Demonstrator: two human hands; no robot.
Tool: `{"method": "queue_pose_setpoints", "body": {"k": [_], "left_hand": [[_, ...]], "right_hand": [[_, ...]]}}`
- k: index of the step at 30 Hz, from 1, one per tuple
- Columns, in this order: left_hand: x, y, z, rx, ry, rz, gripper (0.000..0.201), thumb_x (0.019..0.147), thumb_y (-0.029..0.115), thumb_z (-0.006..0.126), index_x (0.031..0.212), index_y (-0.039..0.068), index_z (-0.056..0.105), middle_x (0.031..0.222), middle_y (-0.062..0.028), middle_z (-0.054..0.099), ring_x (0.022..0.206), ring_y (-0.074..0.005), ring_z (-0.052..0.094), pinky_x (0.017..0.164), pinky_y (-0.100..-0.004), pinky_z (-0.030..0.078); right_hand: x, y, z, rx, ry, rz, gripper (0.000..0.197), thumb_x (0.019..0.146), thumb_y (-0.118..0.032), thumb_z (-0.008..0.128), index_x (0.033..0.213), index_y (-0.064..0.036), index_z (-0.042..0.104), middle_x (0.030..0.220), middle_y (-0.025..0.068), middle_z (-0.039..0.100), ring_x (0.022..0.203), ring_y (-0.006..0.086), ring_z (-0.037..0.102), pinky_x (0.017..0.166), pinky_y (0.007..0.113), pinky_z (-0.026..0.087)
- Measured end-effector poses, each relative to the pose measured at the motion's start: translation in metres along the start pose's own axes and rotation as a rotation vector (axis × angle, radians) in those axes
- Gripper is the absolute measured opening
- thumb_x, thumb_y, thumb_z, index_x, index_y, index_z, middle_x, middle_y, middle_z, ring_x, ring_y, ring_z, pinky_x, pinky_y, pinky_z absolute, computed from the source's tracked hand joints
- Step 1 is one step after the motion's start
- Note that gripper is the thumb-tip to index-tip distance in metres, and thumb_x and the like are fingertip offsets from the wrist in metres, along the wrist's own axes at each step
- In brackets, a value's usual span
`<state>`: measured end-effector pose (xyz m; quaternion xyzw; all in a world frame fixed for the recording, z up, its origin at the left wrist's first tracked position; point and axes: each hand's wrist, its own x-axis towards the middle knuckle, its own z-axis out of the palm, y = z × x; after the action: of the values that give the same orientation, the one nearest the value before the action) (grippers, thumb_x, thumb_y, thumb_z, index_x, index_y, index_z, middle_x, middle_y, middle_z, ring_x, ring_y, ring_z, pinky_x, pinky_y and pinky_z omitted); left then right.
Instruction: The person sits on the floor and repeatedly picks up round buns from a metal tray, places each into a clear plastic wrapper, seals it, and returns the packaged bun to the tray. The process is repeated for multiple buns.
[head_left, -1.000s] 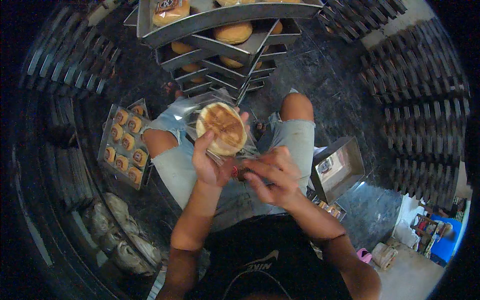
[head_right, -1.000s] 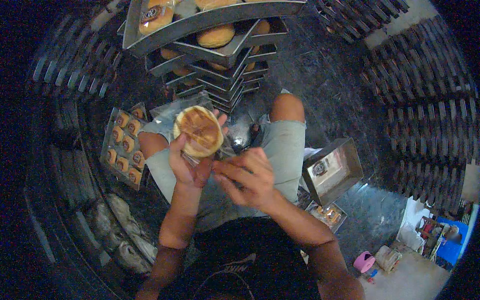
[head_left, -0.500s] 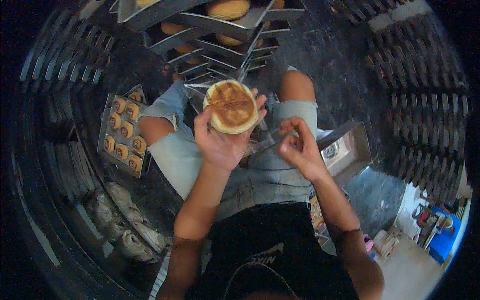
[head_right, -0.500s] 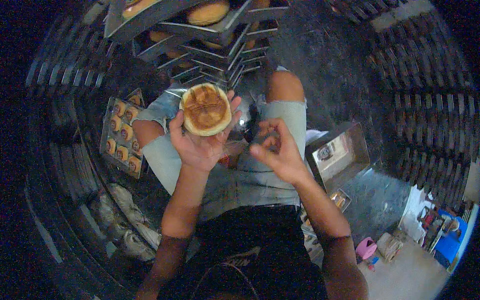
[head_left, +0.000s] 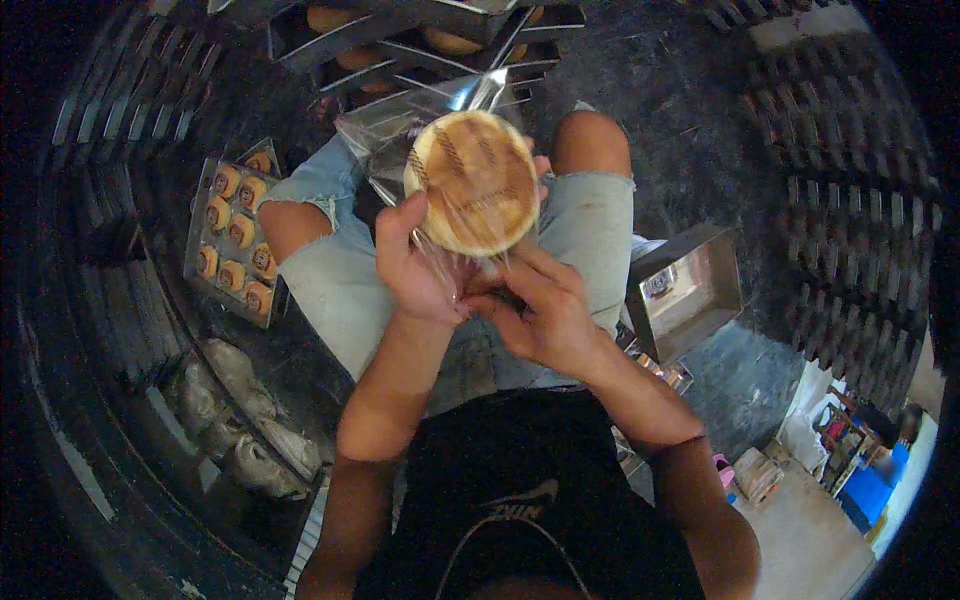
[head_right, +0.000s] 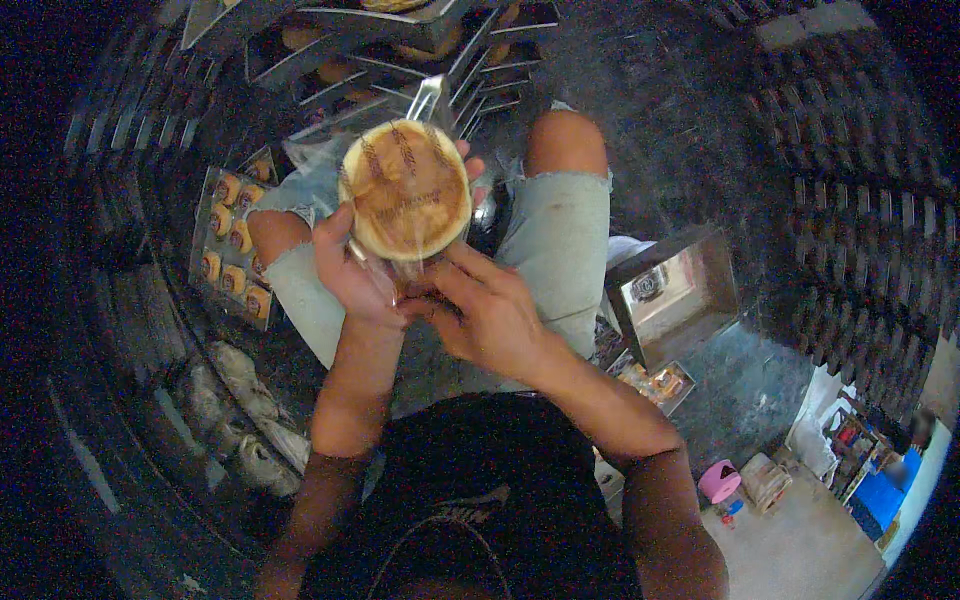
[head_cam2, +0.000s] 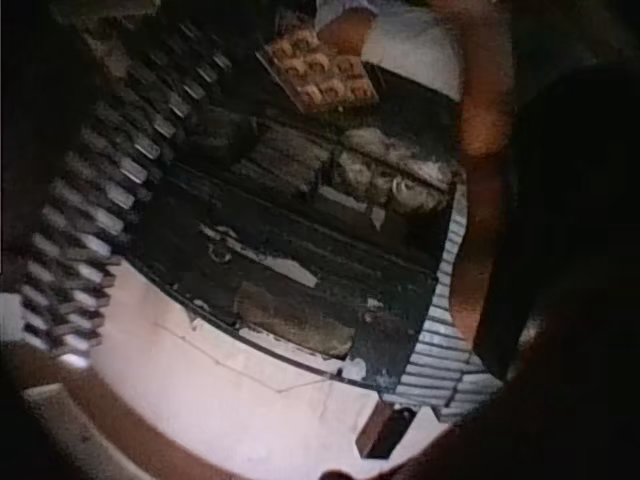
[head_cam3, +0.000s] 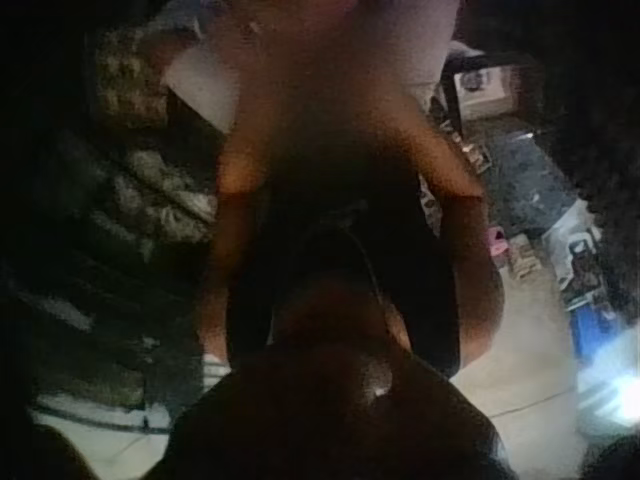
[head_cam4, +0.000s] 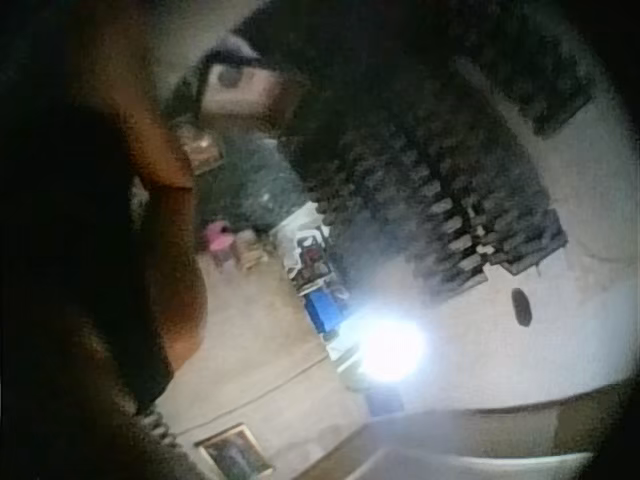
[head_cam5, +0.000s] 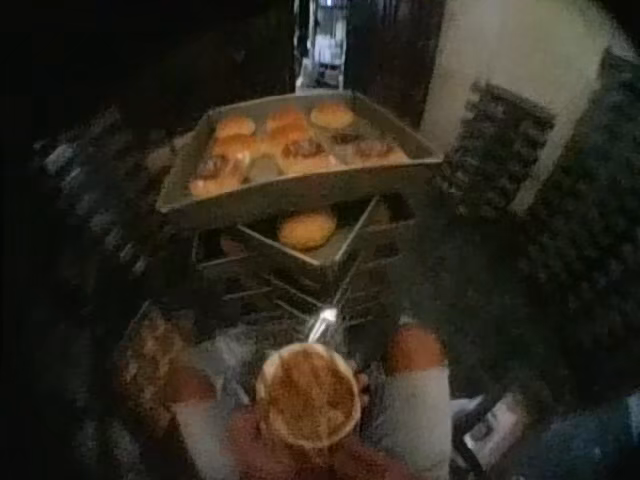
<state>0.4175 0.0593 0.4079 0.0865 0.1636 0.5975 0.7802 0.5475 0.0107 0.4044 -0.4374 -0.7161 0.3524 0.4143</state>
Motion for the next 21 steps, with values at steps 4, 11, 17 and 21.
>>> {"method": "queue_pose_setpoints", "body": {"k": [4, 11, 17, 21], "left_hand": [[0.008, -0.011, -0.053, -0.082, 0.285, -0.109, 0.078, 0.095, 0.050, 0.046, 0.147, -0.007, 0.046, 0.148, -0.0321, 0.051, 0.141, -0.0517, 0.045, 0.119, -0.0563, 0.040], [-0.008, -0.015, -0.014, -0.434, 0.168, -0.367, 0.073, 0.099, 0.055, 0.049, 0.144, -0.003, 0.052, 0.145, -0.0271, 0.056, 0.133, -0.0441, 0.056, 0.107, -0.0540, 0.053], [-0.017, -0.052, -0.070, 0.280, 0.168, -0.390, 0.059, 0.099, 0.043, 0.061, 0.145, 0.006, 0.057, 0.136, -0.0156, 0.064, 0.122, -0.0316, 0.064, 0.105, -0.0427, 0.051], [-0.008, -0.059, -0.089, 1.388, -0.024, 0.336, 0.047, 0.091, 0.011, 0.075, 0.136, 0.005, 0.065, 0.126, -0.0152, 0.069, 0.116, -0.0296, 0.066, 0.102, -0.0400, 0.051]], "right_hand": [[-0.008, -0.023, -0.017, 0.258, -0.407, 0.121, 0.017, 0.077, -0.001, 0.084, 0.086, -0.0030, 0.069, 0.096, 0.0115, 0.069, 0.080, 0.0266, 0.070, 0.073, 0.036, 0.055], [-0.024, 0.018, -0.082, -0.016, 0.081, 0.093, 0.024, 0.080, 0.006, 0.076, 0.102, -0.0034, 0.077, 0.120, 0.0199, 0.070, 0.080, 0.0199, 0.070, 0.063, 0.028, 0.053], [-0.040, 0.041, -0.079, 0.079, 0.430, 0.037, 0.024, 0.095, 0.008, 0.063, 0.118, 0.0027, 0.066, 0.128, 0.0261, 0.066, 0.073, 0.0170, 0.070, 0.061, 0.026, 0.057], [-0.047, 0.059, -0.065, 0.285, 0.593, 0.244, 0.018, 0.104, 0.000, 0.054, 0.122, 0.0049, 0.058, 0.118, 0.0249, 0.070, 0.075, 0.0200, 0.072, 0.065, 0.030, 0.060]]}}
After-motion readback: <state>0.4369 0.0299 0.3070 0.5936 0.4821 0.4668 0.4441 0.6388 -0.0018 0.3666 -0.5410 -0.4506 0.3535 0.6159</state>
